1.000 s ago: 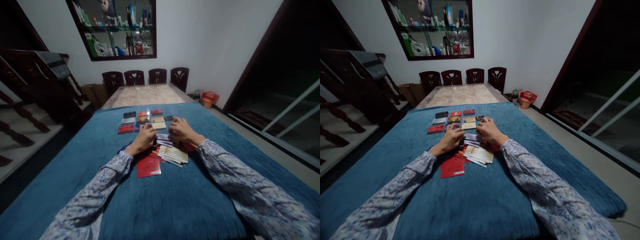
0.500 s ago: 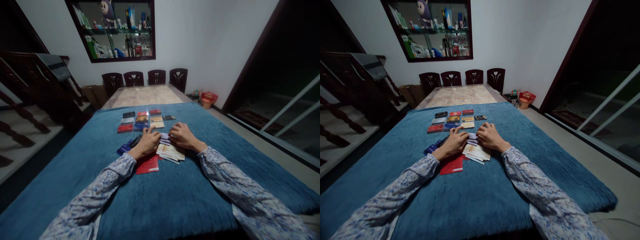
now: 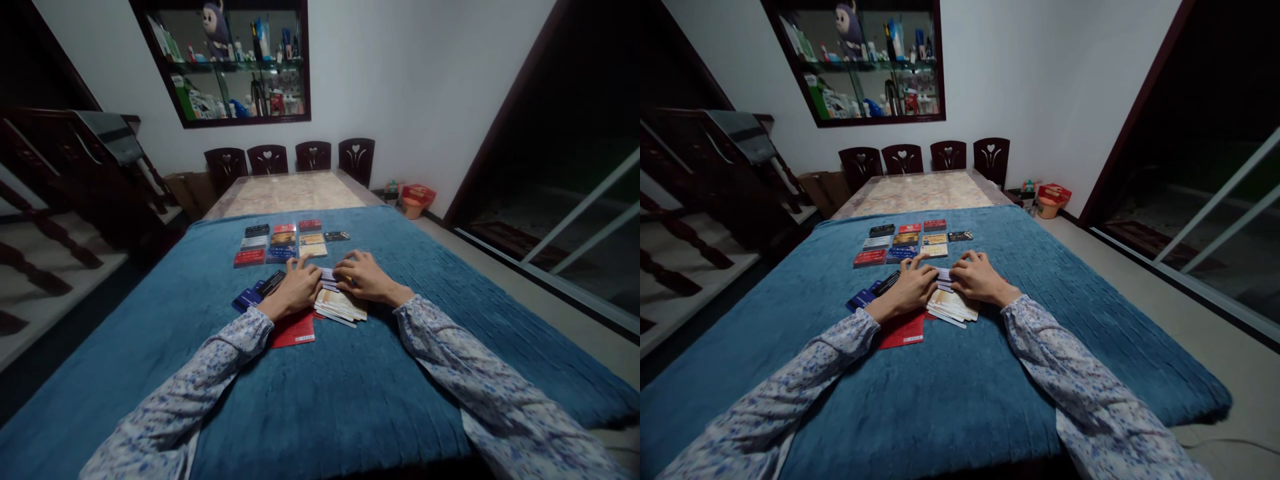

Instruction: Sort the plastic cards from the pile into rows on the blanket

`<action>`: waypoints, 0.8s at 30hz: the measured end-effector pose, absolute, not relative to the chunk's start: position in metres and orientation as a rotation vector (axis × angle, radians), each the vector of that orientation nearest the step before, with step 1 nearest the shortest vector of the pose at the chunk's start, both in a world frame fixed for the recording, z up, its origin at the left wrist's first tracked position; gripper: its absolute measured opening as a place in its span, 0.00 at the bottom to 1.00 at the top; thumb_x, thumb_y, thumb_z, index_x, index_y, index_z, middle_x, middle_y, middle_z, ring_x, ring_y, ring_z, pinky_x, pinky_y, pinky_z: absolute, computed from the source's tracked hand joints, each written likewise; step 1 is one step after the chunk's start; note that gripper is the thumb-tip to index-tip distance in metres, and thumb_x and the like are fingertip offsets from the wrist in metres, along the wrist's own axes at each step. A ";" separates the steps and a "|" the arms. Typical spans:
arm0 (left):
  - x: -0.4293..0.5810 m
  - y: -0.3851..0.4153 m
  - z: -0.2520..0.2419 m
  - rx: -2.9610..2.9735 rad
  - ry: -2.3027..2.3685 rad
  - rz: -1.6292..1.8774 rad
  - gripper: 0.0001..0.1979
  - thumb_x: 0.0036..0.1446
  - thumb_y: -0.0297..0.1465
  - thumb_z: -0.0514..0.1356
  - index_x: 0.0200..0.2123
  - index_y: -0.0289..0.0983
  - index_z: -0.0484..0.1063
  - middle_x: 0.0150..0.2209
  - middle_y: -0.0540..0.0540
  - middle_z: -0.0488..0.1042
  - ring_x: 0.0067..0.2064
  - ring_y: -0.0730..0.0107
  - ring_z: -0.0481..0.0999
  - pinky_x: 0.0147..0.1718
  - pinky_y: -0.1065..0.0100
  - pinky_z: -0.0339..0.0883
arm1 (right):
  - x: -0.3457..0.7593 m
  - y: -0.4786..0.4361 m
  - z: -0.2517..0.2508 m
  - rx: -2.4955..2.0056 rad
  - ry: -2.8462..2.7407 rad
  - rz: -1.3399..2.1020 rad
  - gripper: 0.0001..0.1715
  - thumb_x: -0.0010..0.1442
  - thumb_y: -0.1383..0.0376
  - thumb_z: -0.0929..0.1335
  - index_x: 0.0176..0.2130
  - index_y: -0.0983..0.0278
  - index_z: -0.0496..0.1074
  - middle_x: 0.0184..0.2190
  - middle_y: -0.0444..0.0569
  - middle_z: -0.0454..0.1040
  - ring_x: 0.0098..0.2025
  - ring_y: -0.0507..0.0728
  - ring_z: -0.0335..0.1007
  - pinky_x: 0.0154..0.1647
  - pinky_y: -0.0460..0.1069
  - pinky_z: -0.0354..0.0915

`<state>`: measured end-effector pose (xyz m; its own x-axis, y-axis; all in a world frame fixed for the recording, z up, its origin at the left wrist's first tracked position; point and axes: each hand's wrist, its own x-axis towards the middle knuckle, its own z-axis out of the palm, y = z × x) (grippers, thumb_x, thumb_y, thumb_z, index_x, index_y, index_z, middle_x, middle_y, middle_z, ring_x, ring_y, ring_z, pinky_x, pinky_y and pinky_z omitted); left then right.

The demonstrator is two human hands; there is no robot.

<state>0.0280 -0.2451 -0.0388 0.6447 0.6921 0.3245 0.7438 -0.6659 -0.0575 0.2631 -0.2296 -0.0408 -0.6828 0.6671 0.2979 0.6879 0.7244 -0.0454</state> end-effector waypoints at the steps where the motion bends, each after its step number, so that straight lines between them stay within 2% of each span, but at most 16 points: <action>1: 0.029 -0.246 -0.039 -2.675 -1.183 -0.402 0.11 0.67 0.32 0.55 0.46 0.36 0.75 0.48 0.35 0.78 0.65 0.40 0.61 0.55 0.39 0.55 | 0.264 -0.230 -0.041 -1.059 -2.641 -0.094 0.21 0.67 0.54 0.66 0.53 0.60 0.78 0.54 0.58 0.78 0.58 0.68 0.60 0.52 0.61 0.53; 8: 0.033 -0.248 -0.042 -2.663 -1.166 -0.404 0.09 0.67 0.31 0.55 0.45 0.37 0.75 0.47 0.36 0.76 0.64 0.43 0.62 0.56 0.41 0.55 | 0.265 -0.234 -0.039 -1.051 -2.661 -0.050 0.26 0.65 0.48 0.68 0.53 0.61 0.77 0.55 0.58 0.77 0.57 0.68 0.61 0.51 0.60 0.54; 17: 0.032 -0.248 -0.043 -2.734 -1.131 -0.402 0.13 0.67 0.32 0.56 0.51 0.42 0.76 0.54 0.38 0.76 0.65 0.42 0.60 0.55 0.41 0.56 | 0.270 -0.234 -0.036 -1.078 -2.650 -0.083 0.20 0.64 0.55 0.67 0.51 0.61 0.79 0.52 0.57 0.79 0.57 0.67 0.61 0.50 0.60 0.53; 24: 0.032 -0.249 -0.038 -2.723 -0.962 -0.329 0.11 0.69 0.29 0.54 0.47 0.37 0.76 0.50 0.38 0.79 0.65 0.45 0.64 0.58 0.41 0.56 | 0.274 -0.235 -0.034 -1.067 -2.651 -0.097 0.19 0.64 0.56 0.68 0.48 0.62 0.79 0.51 0.56 0.79 0.57 0.67 0.61 0.50 0.60 0.52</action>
<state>0.0318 -0.2493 -0.0377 0.7588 0.5852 0.2859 0.6379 -0.7565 -0.1443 0.2739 -0.2351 -0.0340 -0.6874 0.6686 0.2836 0.6877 0.7248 -0.0421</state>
